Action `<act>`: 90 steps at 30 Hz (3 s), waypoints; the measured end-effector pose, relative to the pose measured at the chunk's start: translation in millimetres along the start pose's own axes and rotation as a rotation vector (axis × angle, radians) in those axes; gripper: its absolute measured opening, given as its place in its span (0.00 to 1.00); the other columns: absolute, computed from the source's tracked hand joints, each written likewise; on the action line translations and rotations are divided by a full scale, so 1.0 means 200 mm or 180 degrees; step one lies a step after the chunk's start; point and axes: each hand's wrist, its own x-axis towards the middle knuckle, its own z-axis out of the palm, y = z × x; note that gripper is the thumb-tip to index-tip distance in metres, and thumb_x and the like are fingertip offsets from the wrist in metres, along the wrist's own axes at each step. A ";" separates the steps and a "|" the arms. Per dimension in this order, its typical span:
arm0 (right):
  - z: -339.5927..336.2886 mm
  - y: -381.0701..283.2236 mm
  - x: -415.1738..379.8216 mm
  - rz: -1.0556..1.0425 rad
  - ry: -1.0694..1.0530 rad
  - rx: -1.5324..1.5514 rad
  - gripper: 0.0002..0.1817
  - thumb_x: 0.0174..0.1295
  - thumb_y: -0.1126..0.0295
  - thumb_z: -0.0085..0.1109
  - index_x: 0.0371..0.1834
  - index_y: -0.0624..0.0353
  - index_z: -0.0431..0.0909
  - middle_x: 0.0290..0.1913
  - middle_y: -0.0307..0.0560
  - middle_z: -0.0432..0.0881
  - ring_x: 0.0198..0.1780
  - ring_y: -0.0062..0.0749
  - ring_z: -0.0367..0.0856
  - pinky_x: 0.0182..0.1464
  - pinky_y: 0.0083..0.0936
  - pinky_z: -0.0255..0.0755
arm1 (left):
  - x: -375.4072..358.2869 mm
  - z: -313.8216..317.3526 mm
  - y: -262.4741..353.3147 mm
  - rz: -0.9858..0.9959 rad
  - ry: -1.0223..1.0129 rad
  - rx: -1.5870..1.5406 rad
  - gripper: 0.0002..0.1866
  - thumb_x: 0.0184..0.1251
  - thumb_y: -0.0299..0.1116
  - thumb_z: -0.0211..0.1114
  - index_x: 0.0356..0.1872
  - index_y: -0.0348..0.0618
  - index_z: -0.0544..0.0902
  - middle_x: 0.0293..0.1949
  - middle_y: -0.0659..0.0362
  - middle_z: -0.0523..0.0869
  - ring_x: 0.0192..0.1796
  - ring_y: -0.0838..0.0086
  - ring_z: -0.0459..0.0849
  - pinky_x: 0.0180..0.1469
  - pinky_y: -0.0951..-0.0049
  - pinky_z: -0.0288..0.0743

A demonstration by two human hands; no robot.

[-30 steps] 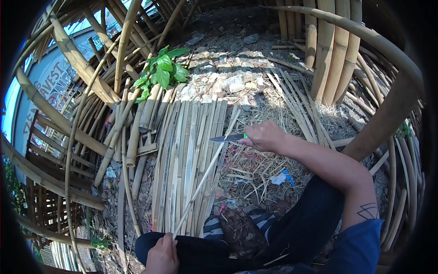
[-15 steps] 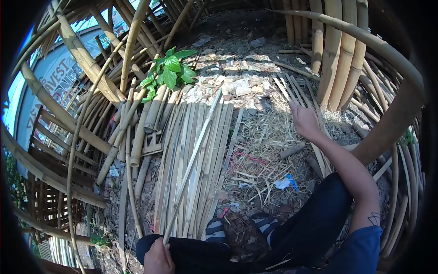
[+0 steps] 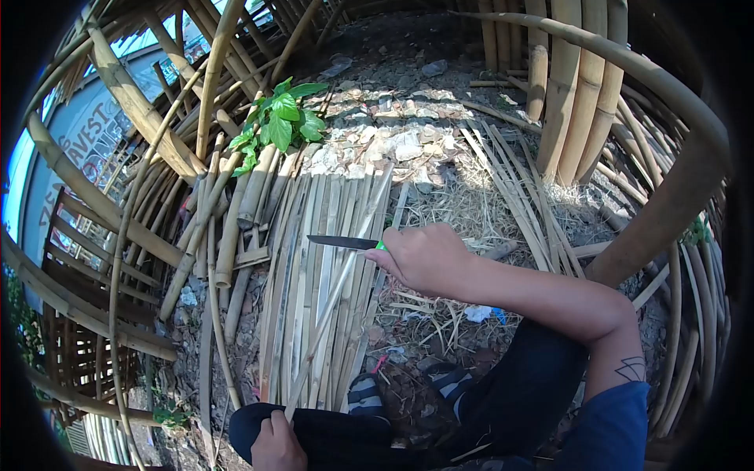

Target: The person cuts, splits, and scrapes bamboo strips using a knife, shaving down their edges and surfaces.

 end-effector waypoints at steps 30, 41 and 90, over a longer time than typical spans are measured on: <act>-0.05 0.78 -0.23 0.1840 0.0839 -0.0465 0.29 0.78 0.50 0.37 0.33 0.66 0.77 0.26 0.68 0.79 0.32 0.67 0.79 0.37 0.52 0.71 | -0.03 0.01 -0.10 0.0132 0.0019 0.0130 0.07 0.72 0.23 0.49 0.48 0.35 0.70 0.38 0.38 0.78 0.38 0.39 0.81 0.38 0.47 0.76; 0.08 0.06 -0.06 -0.0015 -0.0061 0.0292 0.26 0.74 0.49 0.47 0.27 0.61 0.75 0.18 0.56 0.79 0.20 0.54 0.81 0.23 0.47 0.73 | -0.04 0.01 -0.03 -0.0195 -0.0221 0.0337 0.09 0.69 0.20 0.49 0.48 0.36 0.69 0.37 0.39 0.77 0.38 0.39 0.81 0.37 0.46 0.75; 0.16 0.20 -0.02 0.0276 -0.0499 0.0300 0.30 0.75 0.45 0.42 0.29 0.62 0.75 0.18 0.59 0.80 0.22 0.60 0.82 0.27 0.52 0.75 | -0.04 0.03 -0.05 -0.0145 -0.0149 0.0518 0.05 0.68 0.20 0.50 0.43 0.38 0.69 0.36 0.41 0.78 0.36 0.41 0.82 0.36 0.47 0.76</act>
